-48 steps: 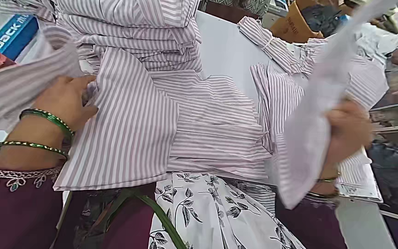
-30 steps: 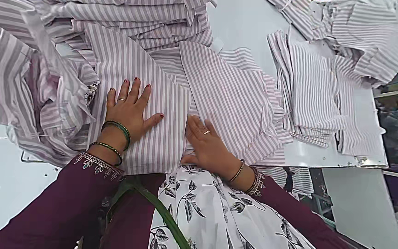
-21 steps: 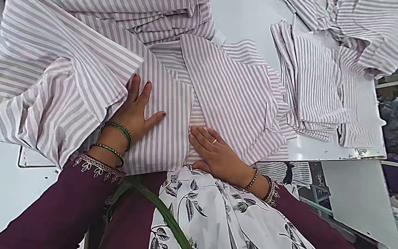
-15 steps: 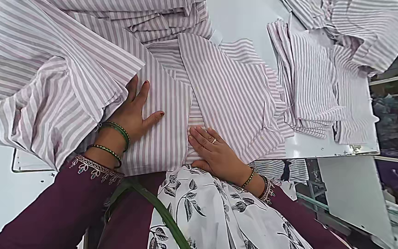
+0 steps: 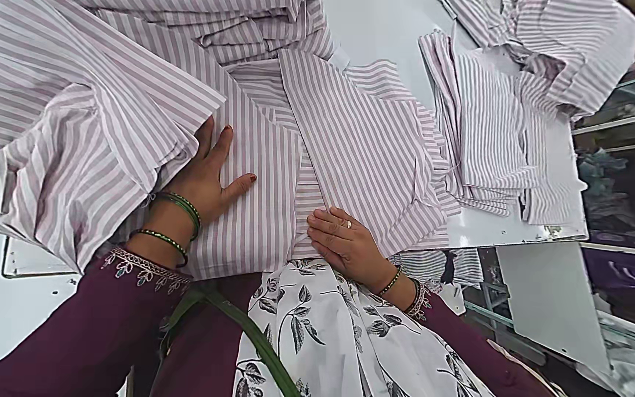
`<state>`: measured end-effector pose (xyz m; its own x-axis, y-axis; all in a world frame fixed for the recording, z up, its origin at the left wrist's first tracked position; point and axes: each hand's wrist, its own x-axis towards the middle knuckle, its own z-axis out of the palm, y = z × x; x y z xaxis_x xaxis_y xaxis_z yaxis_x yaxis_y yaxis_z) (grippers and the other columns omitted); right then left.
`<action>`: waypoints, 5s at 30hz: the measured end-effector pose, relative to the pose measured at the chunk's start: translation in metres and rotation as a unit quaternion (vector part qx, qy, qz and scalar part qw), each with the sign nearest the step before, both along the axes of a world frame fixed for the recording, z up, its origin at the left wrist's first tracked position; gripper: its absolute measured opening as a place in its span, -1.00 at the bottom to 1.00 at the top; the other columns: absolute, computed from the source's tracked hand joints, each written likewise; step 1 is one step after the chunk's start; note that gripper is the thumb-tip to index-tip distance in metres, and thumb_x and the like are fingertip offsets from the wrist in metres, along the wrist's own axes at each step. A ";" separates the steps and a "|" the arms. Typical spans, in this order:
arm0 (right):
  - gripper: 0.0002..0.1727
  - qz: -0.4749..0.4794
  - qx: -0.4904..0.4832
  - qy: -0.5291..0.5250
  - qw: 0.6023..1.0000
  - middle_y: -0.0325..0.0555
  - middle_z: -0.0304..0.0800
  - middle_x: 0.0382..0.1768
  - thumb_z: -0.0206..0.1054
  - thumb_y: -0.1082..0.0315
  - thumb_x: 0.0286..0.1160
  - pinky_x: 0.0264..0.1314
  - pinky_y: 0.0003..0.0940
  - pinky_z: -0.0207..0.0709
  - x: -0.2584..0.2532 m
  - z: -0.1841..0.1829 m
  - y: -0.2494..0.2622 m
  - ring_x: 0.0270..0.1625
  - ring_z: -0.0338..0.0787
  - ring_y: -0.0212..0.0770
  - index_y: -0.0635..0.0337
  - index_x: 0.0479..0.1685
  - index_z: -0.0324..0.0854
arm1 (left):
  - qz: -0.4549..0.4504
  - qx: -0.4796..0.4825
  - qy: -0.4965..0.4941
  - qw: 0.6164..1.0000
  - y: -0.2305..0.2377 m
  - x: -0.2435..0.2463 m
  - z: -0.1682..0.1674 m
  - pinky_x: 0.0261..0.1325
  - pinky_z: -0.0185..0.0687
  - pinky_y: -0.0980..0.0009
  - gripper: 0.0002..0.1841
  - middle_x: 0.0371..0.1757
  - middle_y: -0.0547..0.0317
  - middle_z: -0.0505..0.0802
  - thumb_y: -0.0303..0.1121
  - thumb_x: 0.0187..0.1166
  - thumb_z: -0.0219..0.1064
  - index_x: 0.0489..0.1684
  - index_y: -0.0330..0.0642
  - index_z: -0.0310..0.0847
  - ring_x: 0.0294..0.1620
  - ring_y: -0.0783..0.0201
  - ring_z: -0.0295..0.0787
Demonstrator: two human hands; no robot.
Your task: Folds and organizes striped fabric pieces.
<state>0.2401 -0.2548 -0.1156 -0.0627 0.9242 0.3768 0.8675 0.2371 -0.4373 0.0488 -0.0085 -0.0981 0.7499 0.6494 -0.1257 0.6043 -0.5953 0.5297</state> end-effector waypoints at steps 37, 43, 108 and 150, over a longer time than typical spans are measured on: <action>-0.51 0.053 -0.157 -0.005 0.986 0.08 0.79 0.36 0.05 0.12 0.78 0.49 0.13 0.52 -0.010 0.044 0.038 0.43 0.76 0.10 0.28 0.27 0.74 | 0.002 0.012 0.006 1.000 0.001 0.000 -0.002 0.76 0.07 -0.23 -0.07 0.93 -0.23 -0.08 0.16 0.63 0.23 0.89 -0.25 0.00 0.92 -0.19 -0.10; -0.54 -0.183 -0.133 -0.070 0.972 0.24 0.77 0.10 0.42 0.24 0.43 0.09 0.05 0.65 0.026 0.033 0.060 0.13 0.77 0.22 0.36 0.24 0.74 | 0.012 0.002 0.029 1.000 0.001 0.003 0.005 0.69 0.17 -0.27 -0.10 0.93 -0.26 -0.14 0.07 0.68 0.26 0.90 -0.25 -0.06 0.89 -0.27 -0.05; -0.35 -0.357 -0.094 0.230 0.900 0.27 0.20 0.75 0.02 0.00 0.81 0.78 0.10 0.09 0.260 0.043 -0.068 0.81 0.18 0.13 0.35 0.63 0.36 | 0.231 -0.316 -0.161 0.906 -0.069 0.128 0.046 0.24 0.55 0.14 -0.57 0.01 -0.09 0.74 -0.14 0.85 0.06 0.21 -0.43 0.54 0.03 0.26 0.67; 0.22 0.015 -0.249 -0.066 0.966 0.10 0.02 0.86 -0.20 -0.63 0.41 0.86 0.24 -0.35 0.158 0.019 -0.071 0.92 -0.06 0.09 0.26 0.84 0.11 | 0.268 -0.181 -0.168 0.931 -0.072 0.137 0.021 0.03 0.48 0.10 -0.57 -0.29 -0.09 0.68 -0.22 0.90 -0.02 -0.08 -0.50 0.59 -0.23 0.20 0.58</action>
